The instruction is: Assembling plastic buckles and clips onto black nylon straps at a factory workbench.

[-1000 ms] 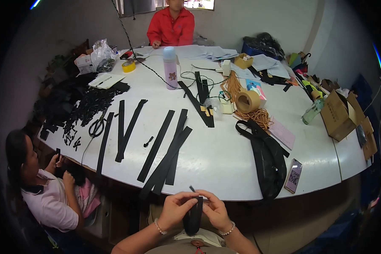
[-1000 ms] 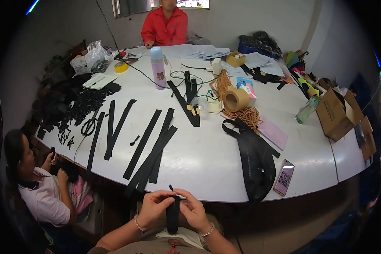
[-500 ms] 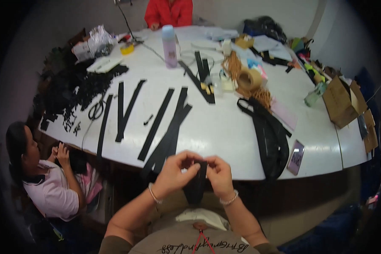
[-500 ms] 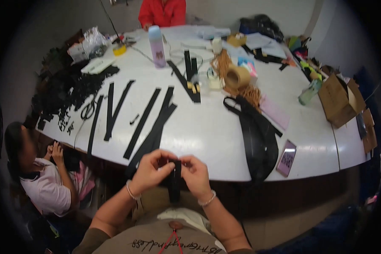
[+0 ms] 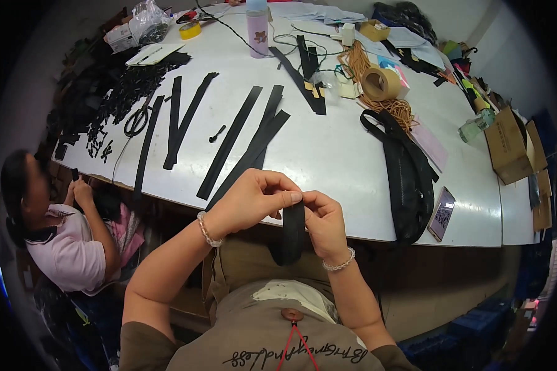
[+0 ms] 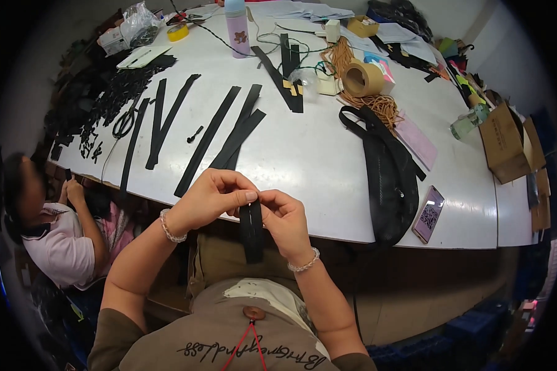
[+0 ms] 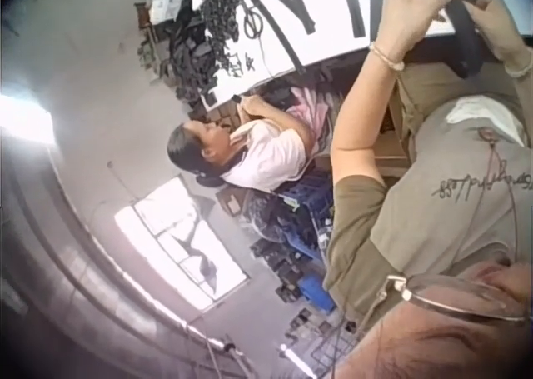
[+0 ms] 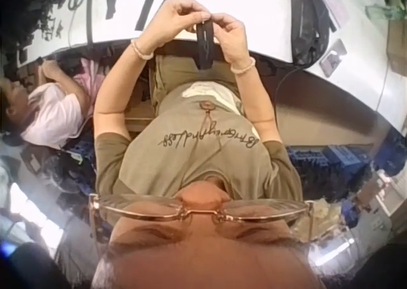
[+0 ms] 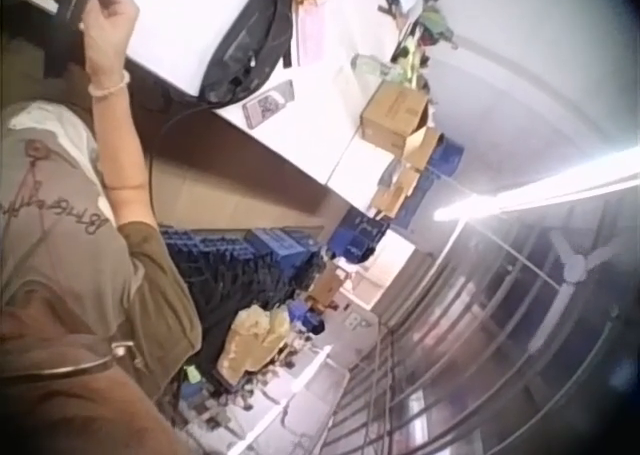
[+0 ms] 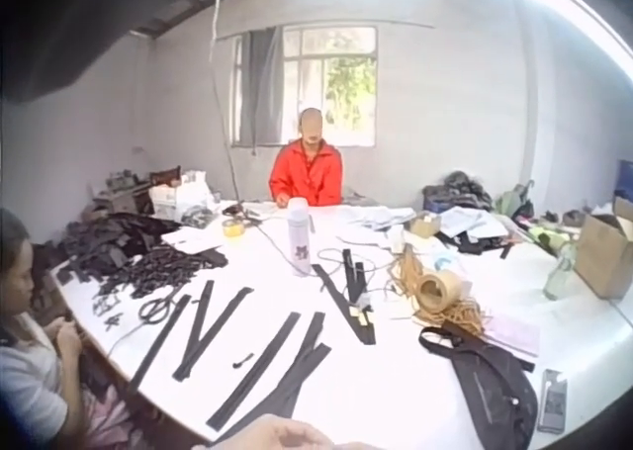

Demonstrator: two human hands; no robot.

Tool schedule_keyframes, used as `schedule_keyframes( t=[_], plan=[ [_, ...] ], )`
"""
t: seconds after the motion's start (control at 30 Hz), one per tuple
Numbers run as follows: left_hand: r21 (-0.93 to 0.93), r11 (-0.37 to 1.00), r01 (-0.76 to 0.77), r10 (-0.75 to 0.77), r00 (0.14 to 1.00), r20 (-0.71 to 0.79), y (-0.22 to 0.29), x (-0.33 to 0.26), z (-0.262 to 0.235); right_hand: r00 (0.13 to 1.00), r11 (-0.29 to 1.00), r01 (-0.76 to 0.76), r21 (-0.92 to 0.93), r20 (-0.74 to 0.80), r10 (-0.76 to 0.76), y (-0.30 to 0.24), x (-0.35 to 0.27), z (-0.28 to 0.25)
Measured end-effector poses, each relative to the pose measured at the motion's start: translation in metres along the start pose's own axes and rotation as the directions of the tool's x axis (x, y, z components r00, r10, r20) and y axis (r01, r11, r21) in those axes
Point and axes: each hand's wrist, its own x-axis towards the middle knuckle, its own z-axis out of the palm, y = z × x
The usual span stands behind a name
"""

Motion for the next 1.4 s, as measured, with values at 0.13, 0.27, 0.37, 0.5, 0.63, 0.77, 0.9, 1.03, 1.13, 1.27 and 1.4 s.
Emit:
schedule_keyframes(
  t=[0.13, 0.27, 0.37, 0.5, 0.63, 0.77, 0.9, 1.03, 1.13, 1.27, 1.4],
  plan=[
    [-0.083, 0.996, 0.037, -0.034, 0.999, 0.041, 0.006, -0.001, 0.000, 0.999, 1.000, 0.018, -0.006, 0.039, -0.018, -0.003, 0.002, -0.003],
    [0.014, 0.993, 0.121, -0.121, 0.990, 0.066, 0.015, -0.001, -0.003, 0.998, 1.000, 0.014, -0.013, 0.058, -0.014, 0.001, 0.001, -0.005],
    [0.058, 0.997, 0.056, -0.060, 0.996, 0.065, 0.009, 0.005, -0.006, 0.998, 1.000, 0.009, -0.006, 0.065, -0.008, 0.001, 0.003, -0.005],
    [0.019, 1.000, -0.024, 0.024, 0.999, -0.024, 0.004, 0.008, 0.002, 0.996, 0.996, 0.036, 0.087, 0.072, -0.043, -0.010, 0.006, 0.004],
    [-0.155, 0.987, -0.054, 0.055, 0.998, 0.007, -0.004, 0.013, 0.000, 0.996, 0.997, 0.056, 0.056, 0.073, -0.060, -0.007, 0.011, -0.003],
    [-0.171, 0.985, 0.015, -0.016, 1.000, -0.003, -0.003, 0.014, 0.000, 0.995, 0.999, 0.048, 0.025, 0.087, -0.050, -0.011, 0.012, 0.001],
    [-0.155, 0.984, -0.084, 0.074, 0.995, -0.066, -0.003, 0.018, 0.005, 0.996, 0.996, 0.080, 0.029, 0.042, -0.081, -0.013, 0.016, 0.007],
    [-0.153, 0.970, -0.188, 0.164, 0.974, -0.158, -0.011, 0.027, 0.005, 0.992, 0.992, 0.122, -0.004, -0.022, -0.123, -0.014, 0.023, 0.009],
    [-0.150, 0.965, -0.214, 0.192, 0.970, -0.150, -0.008, 0.030, 0.004, 0.986, 0.986, 0.165, 0.034, 0.020, -0.166, -0.014, 0.028, 0.005],
    [-0.175, 0.958, -0.228, 0.211, 0.971, -0.111, -0.002, 0.029, 0.006, 0.973, 0.974, 0.226, 0.000, 0.058, -0.226, -0.010, 0.031, -0.007],
    [-0.118, 0.979, -0.166, 0.154, 0.983, -0.103, 0.000, 0.023, 0.005, 0.953, 0.967, 0.254, 0.022, 0.163, -0.255, -0.014, 0.027, -0.006]
  ],
)
